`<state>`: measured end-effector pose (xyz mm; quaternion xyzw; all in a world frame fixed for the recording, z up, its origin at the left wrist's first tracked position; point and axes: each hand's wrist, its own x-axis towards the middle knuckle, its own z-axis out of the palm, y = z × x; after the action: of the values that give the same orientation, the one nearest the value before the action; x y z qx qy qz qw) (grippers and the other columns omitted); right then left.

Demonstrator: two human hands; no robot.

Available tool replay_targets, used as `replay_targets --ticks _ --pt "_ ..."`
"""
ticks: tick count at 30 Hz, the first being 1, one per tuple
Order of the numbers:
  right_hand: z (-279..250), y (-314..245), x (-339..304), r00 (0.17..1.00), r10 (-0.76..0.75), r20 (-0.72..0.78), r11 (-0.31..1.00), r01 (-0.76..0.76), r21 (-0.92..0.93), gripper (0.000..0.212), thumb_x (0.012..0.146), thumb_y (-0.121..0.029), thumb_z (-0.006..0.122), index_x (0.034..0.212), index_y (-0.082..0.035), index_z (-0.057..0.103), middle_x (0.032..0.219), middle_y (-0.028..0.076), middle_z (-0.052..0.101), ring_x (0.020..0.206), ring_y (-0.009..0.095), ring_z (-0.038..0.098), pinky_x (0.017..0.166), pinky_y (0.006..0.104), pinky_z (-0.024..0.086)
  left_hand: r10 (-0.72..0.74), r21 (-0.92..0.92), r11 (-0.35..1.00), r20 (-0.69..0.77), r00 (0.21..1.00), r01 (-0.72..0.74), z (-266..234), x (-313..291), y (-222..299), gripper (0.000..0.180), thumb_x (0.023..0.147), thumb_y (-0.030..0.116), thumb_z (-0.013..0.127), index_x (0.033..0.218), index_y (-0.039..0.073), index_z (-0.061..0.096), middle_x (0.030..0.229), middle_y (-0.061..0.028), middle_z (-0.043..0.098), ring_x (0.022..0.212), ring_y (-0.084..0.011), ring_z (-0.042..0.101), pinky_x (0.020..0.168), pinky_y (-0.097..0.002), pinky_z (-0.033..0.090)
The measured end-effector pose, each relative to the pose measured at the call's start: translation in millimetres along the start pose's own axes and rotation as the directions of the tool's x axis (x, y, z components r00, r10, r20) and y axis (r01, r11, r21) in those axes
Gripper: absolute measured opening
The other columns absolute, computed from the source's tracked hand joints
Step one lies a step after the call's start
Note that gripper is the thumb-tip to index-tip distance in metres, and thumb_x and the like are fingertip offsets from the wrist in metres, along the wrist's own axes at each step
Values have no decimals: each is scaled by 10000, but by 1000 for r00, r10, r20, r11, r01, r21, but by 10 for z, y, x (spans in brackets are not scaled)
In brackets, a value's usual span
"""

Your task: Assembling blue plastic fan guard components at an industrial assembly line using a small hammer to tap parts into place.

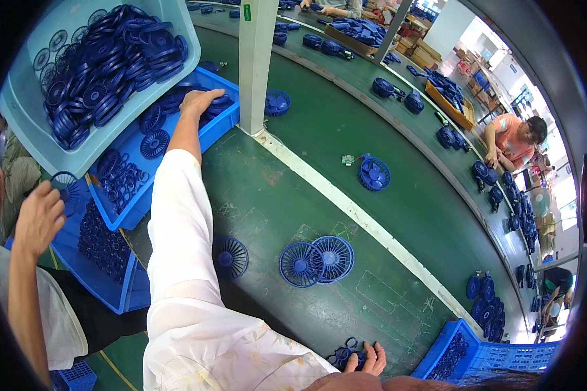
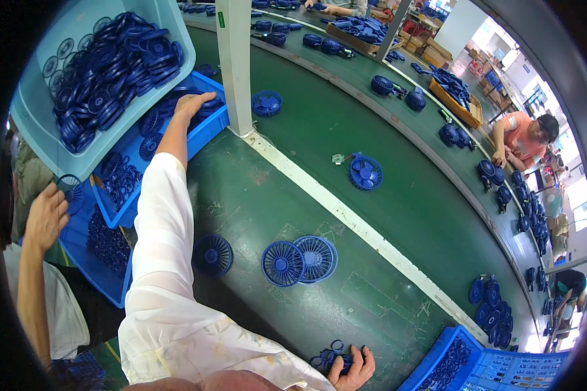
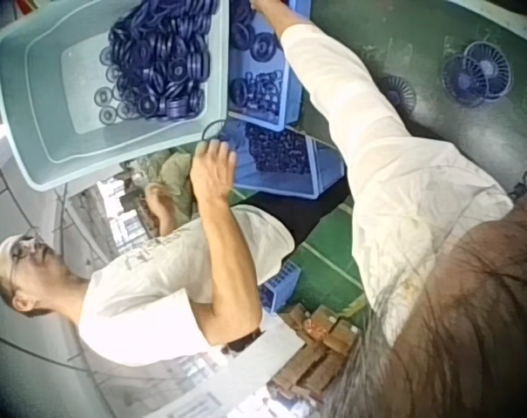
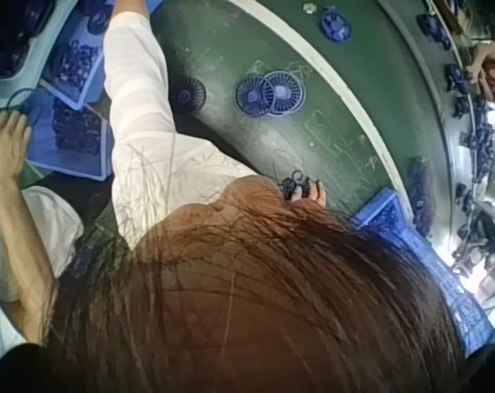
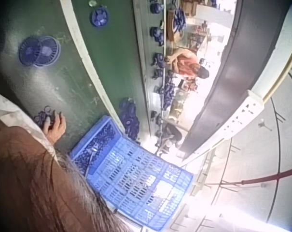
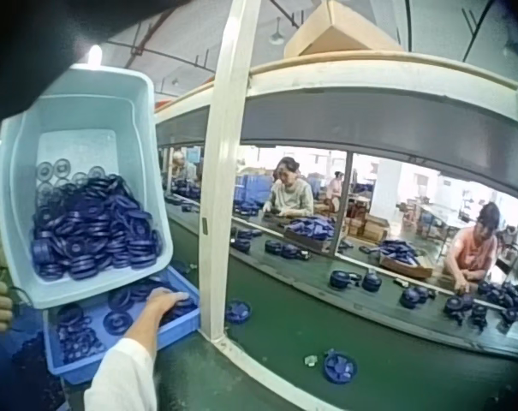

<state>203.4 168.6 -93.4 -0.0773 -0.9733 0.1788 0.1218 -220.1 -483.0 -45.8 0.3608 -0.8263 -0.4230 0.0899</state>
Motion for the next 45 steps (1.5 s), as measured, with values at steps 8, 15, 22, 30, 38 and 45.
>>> replay_targets --ticks 8,15,22,30,38,45 --pt "13 -26 -10 1000 24 -12 999 -24 41 401 773 -90 719 1172 -68 687 1355 199 544 1274 379 499 1102 489 390 271 215 950 -195 943 -228 -50 -653 192 837 590 473 890 1345 219 635 1453 -217 549 1300 -344 569 1096 -406 457" --pt "21 -1 27 999 -38 -29 996 40 76 393 795 -114 722 1184 -69 687 1353 207 542 1269 381 500 1091 491 388 175 226 958 22 984 -175 -272 -754 155 1057 591 596 858 1456 69 557 1447 -259 558 1348 -357 547 1131 -410 423" --pt "-2 -10 20 997 -65 -51 993 70 91 391 818 -157 721 1197 -65 687 1331 219 550 1241 386 514 1073 492 393 122 -31 992 54 991 -121 -43 -413 -61 954 603 528 883 1324 -45 634 1289 -211 678 1167 -310 663 1030 -383 489" --pt "-31 -51 33 992 -104 -69 989 111 95 389 835 -177 713 1208 -74 687 1318 214 564 1228 392 522 1055 496 397 205 48 979 -146 968 -200 -219 -1007 190 753 611 470 896 1218 56 734 1174 -141 742 1058 -254 706 965 -359 518" --pt "-121 -219 50 995 -72 -70 979 83 185 383 841 -183 734 1205 -74 683 1325 202 559 1256 396 498 1062 504 373 279 -157 895 -535 798 -418 -556 -1388 211 709 674 349 917 1287 63 705 1139 -99 755 975 -181 721 915 -316 545" --pt "-122 -191 92 986 -100 -130 975 124 186 380 846 -207 734 1211 -112 688 1327 158 581 1249 374 524 1050 485 399 497 -702 564 -132 857 -435 -68 -2985 657 588 757 77 884 1295 3 659 1136 -89 734 978 -157 705 907 -309 571"
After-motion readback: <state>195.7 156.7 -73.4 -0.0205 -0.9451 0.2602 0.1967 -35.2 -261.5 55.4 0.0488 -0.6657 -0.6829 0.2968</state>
